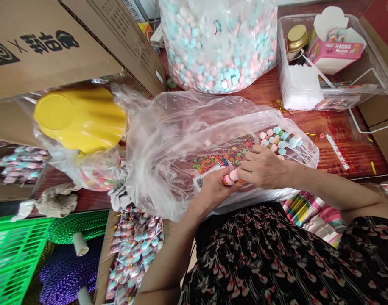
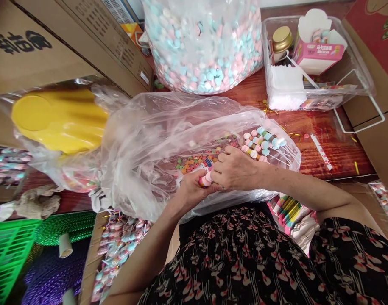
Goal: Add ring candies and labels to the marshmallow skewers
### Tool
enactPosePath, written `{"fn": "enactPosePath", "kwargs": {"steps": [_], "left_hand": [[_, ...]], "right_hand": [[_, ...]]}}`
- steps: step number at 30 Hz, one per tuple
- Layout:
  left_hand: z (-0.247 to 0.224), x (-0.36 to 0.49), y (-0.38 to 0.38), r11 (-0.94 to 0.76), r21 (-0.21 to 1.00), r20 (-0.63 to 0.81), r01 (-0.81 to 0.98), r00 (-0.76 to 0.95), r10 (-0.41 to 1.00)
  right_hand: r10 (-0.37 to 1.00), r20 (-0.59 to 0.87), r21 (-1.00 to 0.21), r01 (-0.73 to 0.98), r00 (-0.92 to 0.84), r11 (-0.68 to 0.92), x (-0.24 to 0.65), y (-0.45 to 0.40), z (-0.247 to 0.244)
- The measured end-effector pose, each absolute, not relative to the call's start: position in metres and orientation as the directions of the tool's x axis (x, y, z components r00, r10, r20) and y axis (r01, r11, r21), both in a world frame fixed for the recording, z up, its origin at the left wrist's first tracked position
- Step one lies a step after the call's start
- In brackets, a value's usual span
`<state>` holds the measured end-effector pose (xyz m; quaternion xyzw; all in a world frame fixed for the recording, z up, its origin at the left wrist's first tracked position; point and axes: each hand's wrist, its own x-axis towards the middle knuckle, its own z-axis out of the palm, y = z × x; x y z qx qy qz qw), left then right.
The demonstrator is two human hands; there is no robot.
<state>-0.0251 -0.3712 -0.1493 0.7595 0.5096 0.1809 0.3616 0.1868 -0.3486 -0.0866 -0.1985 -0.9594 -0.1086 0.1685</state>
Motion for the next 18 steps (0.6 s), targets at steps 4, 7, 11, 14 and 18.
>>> {"fn": "enactPosePath", "kwargs": {"steps": [4,7,11,14,18], "left_hand": [[-0.150,-0.027,-0.372,-0.221,0.664,-0.088,0.714,0.369,0.925],[-0.154,-0.029,-0.375,-0.240,0.568,-0.052,0.787,0.326,0.944],[-0.159,-0.031,-0.382,-0.257,0.542,-0.021,0.800,0.319,0.948],[-0.160,-0.035,-0.385,-0.222,0.616,-0.034,0.756,0.307,0.951],[-0.155,-0.041,-0.382,-0.100,0.831,-0.115,0.548,0.344,0.932]], "right_hand": [[0.442,0.335,0.052,0.484,-0.832,0.873,0.185,-0.349,-0.093],[0.533,0.347,0.014,0.572,-0.772,0.820,0.185,-0.348,-0.099],[0.586,0.295,0.033,0.621,-0.755,0.783,0.188,-0.349,-0.100],[0.594,0.263,0.088,0.632,-0.760,0.770,0.195,-0.350,-0.096],[0.533,0.289,0.131,0.584,-0.795,0.801,0.205,-0.351,-0.094]]}}
